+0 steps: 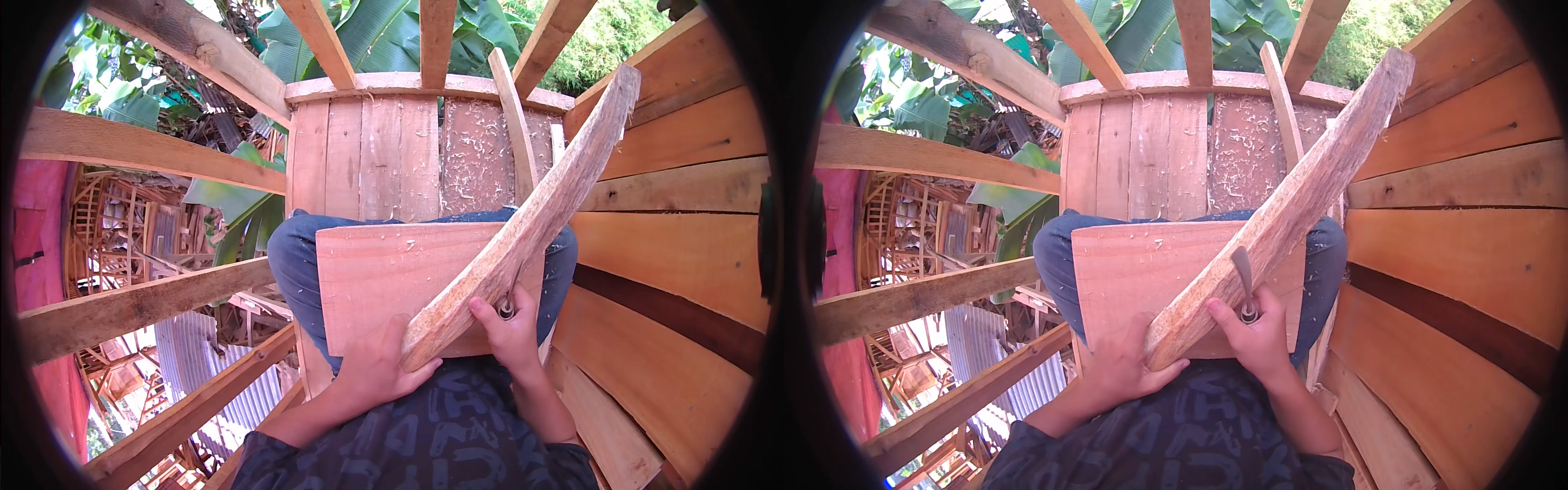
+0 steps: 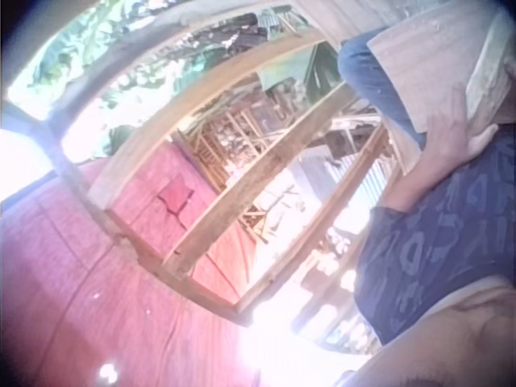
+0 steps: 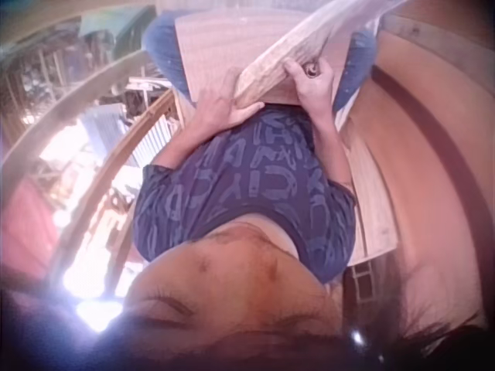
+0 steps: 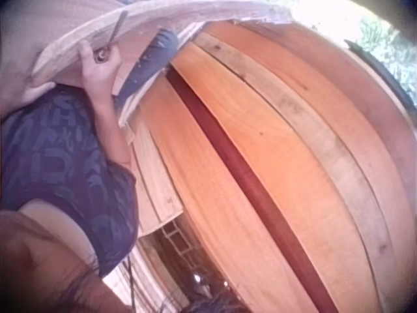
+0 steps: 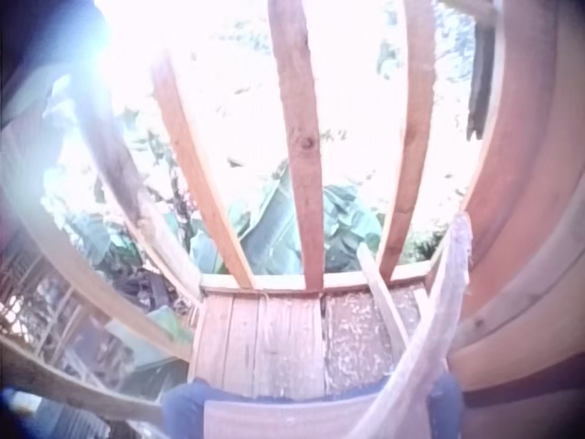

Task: The person is carving a long, thin piece of wood using a curved knife. They hold the wood on their lap and repeatedly shave off thin strips to shape the piece.

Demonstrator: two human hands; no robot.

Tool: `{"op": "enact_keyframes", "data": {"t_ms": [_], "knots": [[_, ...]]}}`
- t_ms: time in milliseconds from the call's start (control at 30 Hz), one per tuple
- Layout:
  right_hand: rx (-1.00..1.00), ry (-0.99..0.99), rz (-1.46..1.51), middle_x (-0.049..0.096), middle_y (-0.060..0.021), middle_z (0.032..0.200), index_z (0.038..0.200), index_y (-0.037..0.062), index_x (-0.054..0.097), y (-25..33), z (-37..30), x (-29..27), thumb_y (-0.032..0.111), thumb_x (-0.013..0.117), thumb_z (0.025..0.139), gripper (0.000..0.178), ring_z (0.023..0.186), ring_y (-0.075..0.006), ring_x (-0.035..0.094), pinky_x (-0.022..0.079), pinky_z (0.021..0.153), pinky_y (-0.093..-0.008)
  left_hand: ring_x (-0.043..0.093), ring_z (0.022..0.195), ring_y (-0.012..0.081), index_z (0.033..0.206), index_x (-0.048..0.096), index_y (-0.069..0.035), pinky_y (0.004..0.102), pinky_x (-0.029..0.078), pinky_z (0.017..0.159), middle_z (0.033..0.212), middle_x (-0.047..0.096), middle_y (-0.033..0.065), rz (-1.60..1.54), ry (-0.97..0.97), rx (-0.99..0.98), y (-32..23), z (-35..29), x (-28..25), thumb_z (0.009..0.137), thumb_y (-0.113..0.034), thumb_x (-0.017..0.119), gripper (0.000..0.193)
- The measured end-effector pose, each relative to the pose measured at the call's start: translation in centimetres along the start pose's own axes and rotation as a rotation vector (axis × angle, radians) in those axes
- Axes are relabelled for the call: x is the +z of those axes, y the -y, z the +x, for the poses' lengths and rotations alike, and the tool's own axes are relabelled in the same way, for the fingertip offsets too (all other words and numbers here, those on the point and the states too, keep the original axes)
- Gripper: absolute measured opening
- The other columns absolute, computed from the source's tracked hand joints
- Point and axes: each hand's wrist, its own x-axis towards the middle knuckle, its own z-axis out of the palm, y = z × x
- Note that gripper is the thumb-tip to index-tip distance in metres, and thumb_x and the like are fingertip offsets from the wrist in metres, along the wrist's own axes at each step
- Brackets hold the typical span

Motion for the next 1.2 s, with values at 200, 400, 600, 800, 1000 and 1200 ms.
{"op": "enact_keyframes", "data": {"t_ms": [200,400,600,800,1000,1200], "knots": [[0.041,0.057,0.266,0.059,-0.0014,0.072,0.098,-0.0025,0.057,0.1,0.3,-0.4,0.009,0.071,0.082,0.024,0.051,-0.0037,0.049,0.037,0.043,-0.0193,0.062,0.083,0.0267,0.116,0.046,-0.002,0.0355,0.049,0.077,0.088,0.058,0.0132,-0.43,0.279,0.047,2.9,1.2,-2.6,0.077,-0.044,0.076,0.064],[0.001,0.052,0.392,0.056,-0.0033,0.068,0.104,-0.0015,0.052,0.2,0.0,-0.2,0.01,0.069,0.077,0.034,0.043,-0.0057,0.044,0.032,0.036,-0.0201,0.058,0.103,0.0179,0.135,0.037,-0.001,0.0315,0.046,0.088,0.114,0.057,0.012,-1.005,1.063,-0.124,6.8,2.6,-1.2,0.075,-0.03,0.081,0.08],[-0.018,0.115,0.315,0.056,-0.0027,0.072,0.104,0.0001,0.052,0.4,0.8,-1.4,0.015,0.068,0.079,0.033,0.043,-0.0057,0.043,0.029,0.035,-0.0206,0.059,0.087,0.0158,0.119,0.048,-0.001,0.0307,0.047,0.076,0.089,0.059,0.0056,-1.135,1.096,-0.149,5.1,1.9,-0.3,0.08,-0.021,0.075,0.051],[-0.209,0.063,-0.373,0.053,-0.0002,0.059,0.097,-0.0032,0.063,0.5,0.6,-3.1,0.056,0.062,0.086,0.061,0.066,-0.0064,0.05,0.039,0.055,-0.0273,0.058,0.084,0.0208,0.111,0.05,-0.002,0.034,0.046,0.077,0.086,0.058,0.0074,-0.672,0.7,-0.101,4.1,0.7,-1.0,0.078,-0.014,0.072,0.041],[-0.12,0.047,-0.621,0.056,-0.0124,0.055,0.074,0.0017,0.068,-1.2,-1.5,-3.3,0.053,0.065,0.084,0.053,0.054,-0.0244,0.06,0.043,0.051,-0.0337,0.06,0.096,0.0329,0.12,0.049,-0.001,0.0388,0.045,0.087,0.1,0.06,0.0185,-0.514,0.408,-0.053,4.9,0.8,-0.5,0.074,-0.011,0.07,0.051],[-0.246,-0.002,-1.051,0.057,-0.0152,0.055,0.063,0.0036,0.061,-0.8,-1.8,-1.4,0.055,0.067,0.079,0.054,0.054,-0.0343,0.061,0.046,0.049,-0.0402,0.061,0.098,0.0383,0.123,0.049,-0.001,0.0406,0.047,0.085,0.102,0.061,0.0239,-0.494,0.367,-0.119,3.9,0.8,0.0,0.073,-0.011,0.068,0.055]]}}
